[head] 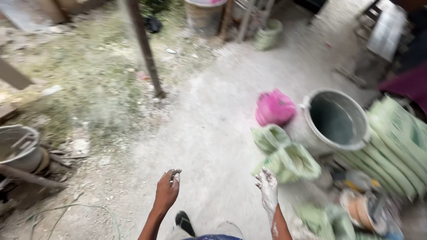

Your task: The person repeatedly applies a white plaster-like paste into a long rectangular mold using a trowel and by hand. They smooth the surface, retrieve more paste from a bucket, and continue filling the mold until it is covered.

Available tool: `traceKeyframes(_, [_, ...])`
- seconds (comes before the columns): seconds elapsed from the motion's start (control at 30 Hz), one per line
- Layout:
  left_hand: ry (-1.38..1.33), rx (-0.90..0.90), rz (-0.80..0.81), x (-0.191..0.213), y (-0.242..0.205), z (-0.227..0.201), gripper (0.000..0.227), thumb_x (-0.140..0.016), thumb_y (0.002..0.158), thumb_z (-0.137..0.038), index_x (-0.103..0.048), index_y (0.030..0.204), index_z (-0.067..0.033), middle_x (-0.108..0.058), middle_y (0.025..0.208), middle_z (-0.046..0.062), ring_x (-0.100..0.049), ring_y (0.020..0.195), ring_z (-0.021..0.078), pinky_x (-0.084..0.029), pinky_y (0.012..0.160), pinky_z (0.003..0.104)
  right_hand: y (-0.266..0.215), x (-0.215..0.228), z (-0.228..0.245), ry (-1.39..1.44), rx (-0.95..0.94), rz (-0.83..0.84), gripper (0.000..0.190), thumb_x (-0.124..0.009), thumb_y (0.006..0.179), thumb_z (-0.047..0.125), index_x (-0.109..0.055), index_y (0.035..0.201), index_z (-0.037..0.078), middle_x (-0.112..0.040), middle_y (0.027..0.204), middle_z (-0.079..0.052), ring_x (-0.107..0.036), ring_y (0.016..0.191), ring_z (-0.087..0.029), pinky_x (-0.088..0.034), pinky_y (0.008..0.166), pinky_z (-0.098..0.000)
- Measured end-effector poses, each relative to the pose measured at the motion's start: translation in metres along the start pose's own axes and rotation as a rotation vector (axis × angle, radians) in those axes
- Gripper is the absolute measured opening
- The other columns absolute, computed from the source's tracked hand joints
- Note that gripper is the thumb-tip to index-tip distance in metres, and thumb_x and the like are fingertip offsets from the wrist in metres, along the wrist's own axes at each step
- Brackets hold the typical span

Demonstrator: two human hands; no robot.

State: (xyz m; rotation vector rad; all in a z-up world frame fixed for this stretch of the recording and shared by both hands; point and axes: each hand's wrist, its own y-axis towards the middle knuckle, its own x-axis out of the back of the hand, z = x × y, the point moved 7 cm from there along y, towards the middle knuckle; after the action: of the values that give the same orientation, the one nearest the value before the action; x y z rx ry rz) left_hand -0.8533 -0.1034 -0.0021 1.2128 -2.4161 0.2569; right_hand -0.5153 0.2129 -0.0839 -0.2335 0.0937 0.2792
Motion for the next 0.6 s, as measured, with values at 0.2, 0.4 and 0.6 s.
traceKeyframes(0.2, [-0.28,0.032,-0.077,0.052,0.103,0.012,0.027,-0.057,0.096,-0.008,-0.067,0.121,-0.0033,-0.076,0.109,0.014,-0.075,0.095,0.0227,-0.059,0.086,0.034,0.071,-0.133,0.013,0.03,-0.118,0.145,0.044,-0.062,0.096,0.021,-0.053,0.138,0.01,-0.063,0.124,-0.004,-0.065,0.103,-0.018,-0.051,0.081,-0.036])
traceKeyframes(0.4, [-0.422,-0.046,-0.053,0.075,0.251,-0.021,0.031,-0.053,0.099,-0.006,-0.059,0.128,0.0004,-0.074,0.113,0.012,-0.072,0.103,0.0185,-0.057,0.091,0.032,0.17,-0.271,0.034,0.157,-0.156,0.299,0.046,-0.056,0.097,0.023,-0.049,0.14,0.009,-0.061,0.13,-0.01,-0.064,0.109,-0.024,-0.053,0.085,-0.0384])
traceKeyframes(0.6, [-0.481,-0.129,-0.141,0.139,0.411,-0.083,0.03,-0.054,0.102,-0.01,-0.058,0.129,0.0003,-0.073,0.111,0.011,-0.071,0.1,0.017,-0.057,0.09,0.032,0.264,-0.453,0.103,0.116,-0.196,0.568,0.046,-0.06,0.098,0.022,-0.05,0.141,0.008,-0.059,0.126,-0.012,-0.064,0.109,-0.025,-0.054,0.088,-0.0388])
